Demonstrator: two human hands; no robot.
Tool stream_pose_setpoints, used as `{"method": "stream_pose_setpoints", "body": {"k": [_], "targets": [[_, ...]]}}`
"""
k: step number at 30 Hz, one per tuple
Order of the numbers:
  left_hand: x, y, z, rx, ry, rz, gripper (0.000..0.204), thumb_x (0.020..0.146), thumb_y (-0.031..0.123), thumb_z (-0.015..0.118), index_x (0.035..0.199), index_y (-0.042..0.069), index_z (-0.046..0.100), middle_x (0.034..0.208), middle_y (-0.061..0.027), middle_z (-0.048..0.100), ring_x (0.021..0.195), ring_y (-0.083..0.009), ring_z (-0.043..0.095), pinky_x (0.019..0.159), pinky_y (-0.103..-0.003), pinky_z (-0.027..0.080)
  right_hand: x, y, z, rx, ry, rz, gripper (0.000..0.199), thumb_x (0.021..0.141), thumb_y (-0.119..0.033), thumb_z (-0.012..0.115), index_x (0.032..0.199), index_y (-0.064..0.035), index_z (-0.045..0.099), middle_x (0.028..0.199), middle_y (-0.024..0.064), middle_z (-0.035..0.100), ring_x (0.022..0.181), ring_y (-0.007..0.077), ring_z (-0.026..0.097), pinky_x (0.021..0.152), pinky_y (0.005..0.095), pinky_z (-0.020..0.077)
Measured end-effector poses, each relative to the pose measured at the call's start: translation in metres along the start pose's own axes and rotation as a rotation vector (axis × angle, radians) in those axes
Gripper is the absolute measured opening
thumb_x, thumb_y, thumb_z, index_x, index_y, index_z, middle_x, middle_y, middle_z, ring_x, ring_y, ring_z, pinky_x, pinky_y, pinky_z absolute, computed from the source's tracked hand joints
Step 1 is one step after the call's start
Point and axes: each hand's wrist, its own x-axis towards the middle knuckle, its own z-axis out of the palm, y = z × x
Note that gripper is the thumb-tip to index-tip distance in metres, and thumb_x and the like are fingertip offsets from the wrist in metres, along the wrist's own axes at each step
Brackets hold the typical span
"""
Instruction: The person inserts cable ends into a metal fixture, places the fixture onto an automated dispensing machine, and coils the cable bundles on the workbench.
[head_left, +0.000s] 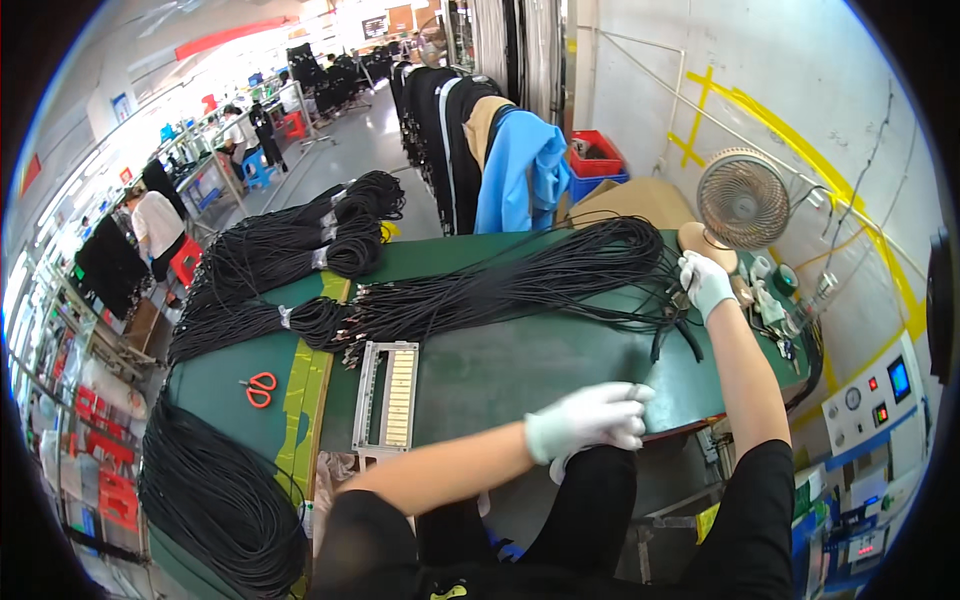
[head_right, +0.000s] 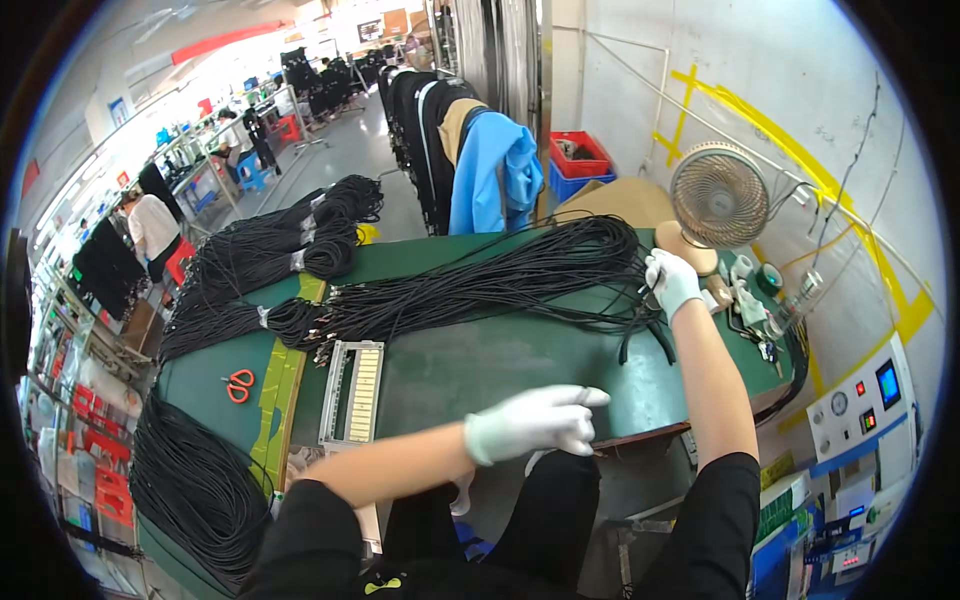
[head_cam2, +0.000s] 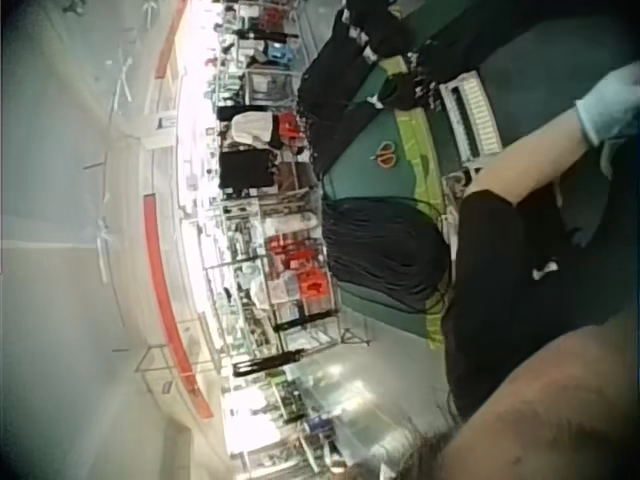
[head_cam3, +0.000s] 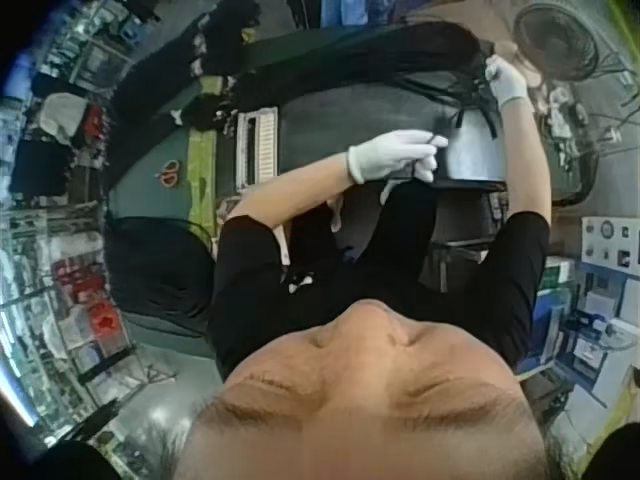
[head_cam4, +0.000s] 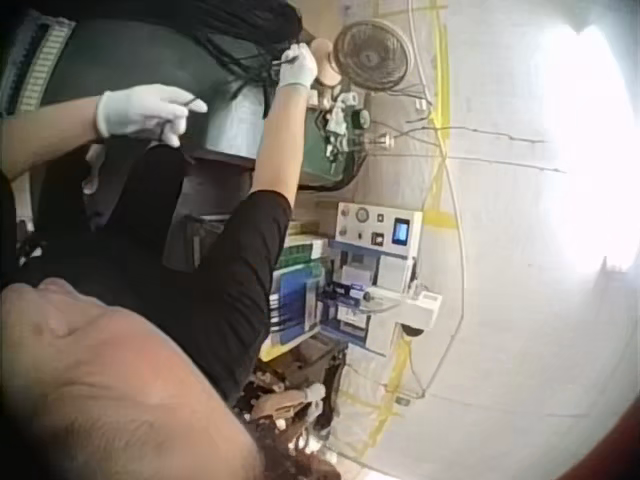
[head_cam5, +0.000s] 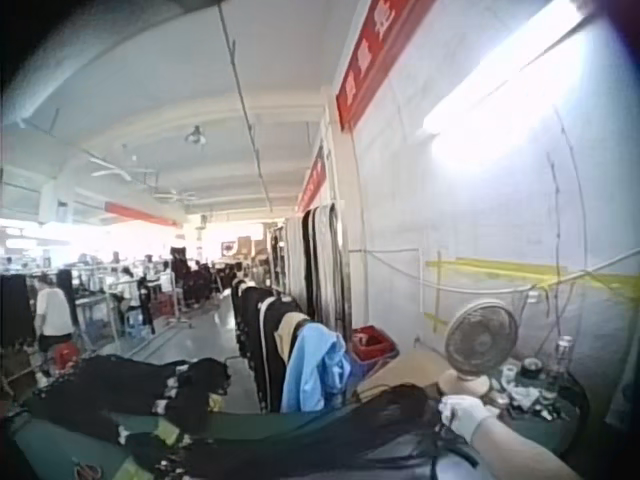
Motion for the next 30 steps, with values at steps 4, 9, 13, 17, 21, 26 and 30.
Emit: {"method": "stream_pose_setpoints", "body": {"k": [4,9,13,17,21,26,30], "targets": [[-0.096,0.124,-0.025,0.442,0.428,-0.055,0.059,0.097,0.019,0.064,0.147,-0.003,0.043,0.101,-0.0099,0.064,0.081,-0.0142,0.065,0.080,-0.032,0.057,0.023,0.017,-0.010,0.026,0.036,0.021,0.040,0.091,0.004,0.055,0.130,0.0104,0.046,0.106,0.0205,0.058,0.064,0.0182,0.055,0.057,0.0291,0.0488],[-0.158,0.228,-0.065,1.256,0.762,-0.232,0.036,0.089,0.016,0.067,0.121,0.002,0.070,0.089,-0.0058,0.071,0.063,-0.0073,0.060,0.055,-0.022,0.052,0.036,0.038,-0.035,0.075,0.103,-0.069,0.029,0.094,0.005,0.054,0.123,0.0080,0.051,0.093,0.0115,0.057,0.076,0.0208,0.058,0.067,0.0344,0.0529],[-0.172,0.237,-0.148,1.936,0.821,0.087,0.030,0.089,0.025,0.065,0.116,0.014,0.073,0.097,-0.0098,0.072,0.085,-0.0228,0.067,0.078,-0.035,0.054,0.032,0.056,-0.018,-0.014,0.126,-0.083,0.028,0.097,0.000,0.054,0.124,0.0063,0.053,0.098,0.0129,0.060,0.082,0.0222,0.062,0.075,0.0390,0.0575],[-0.106,0.217,-0.215,2.273,0.822,0.540,0.018,0.090,0.026,0.066,0.107,0.025,0.073,0.083,-0.0080,0.061,0.081,-0.0301,0.063,0.071,-0.043,0.051,0.019,0.039,-0.028,-0.290,0.122,-0.144,0.035,0.100,-0.013,0.057,0.131,0.0011,0.053,0.100,0.0116,0.063,0.075,0.0215,0.064,0.067,0.0382,0.0568],[-0.069,0.218,-0.268,2.363,0.809,0.634,0.020,0.087,0.027,0.068,0.107,0.028,0.073,0.082,-0.0077,0.062,0.076,-0.0303,0.064,0.066,-0.043,0.052,-0.013,0.024,-0.008,-1.111,0.148,-0.275,0.035,0.095,-0.031,0.065,0.121,-0.0079,0.068,0.093,0.0077,0.072,0.069,0.0185,0.068,0.063,0.0333,0.0548],[-0.070,0.195,-0.305,2.344,0.863,0.304,0.027,0.090,0.032,0.062,0.114,0.026,0.073,0.105,-0.0060,0.069,0.100,-0.0287,0.065,0.085,-0.044,0.050,-0.051,-0.006,-0.039,-1.518,0.356,-0.634,0.030,0.090,-0.037,0.065,0.108,-0.0124,0.071,0.100,0.0130,0.073,0.094,0.0318,0.069,0.082,0.0424,0.0534],[-0.068,0.176,-0.288,2.143,0.775,0.279,0.058,0.091,0.041,0.065,0.139,0.010,0.057,0.132,-0.0169,0.059,0.127,-0.0337,0.050,0.110,-0.048,0.034,-0.069,-0.006,-0.078,-1.713,0.320,-0.526,0.025,0.083,-0.025,0.065,0.105,-0.0152,0.073,0.101,0.0104,0.070,0.095,0.0322,0.067,0.084,0.0423,0.0533]]}}
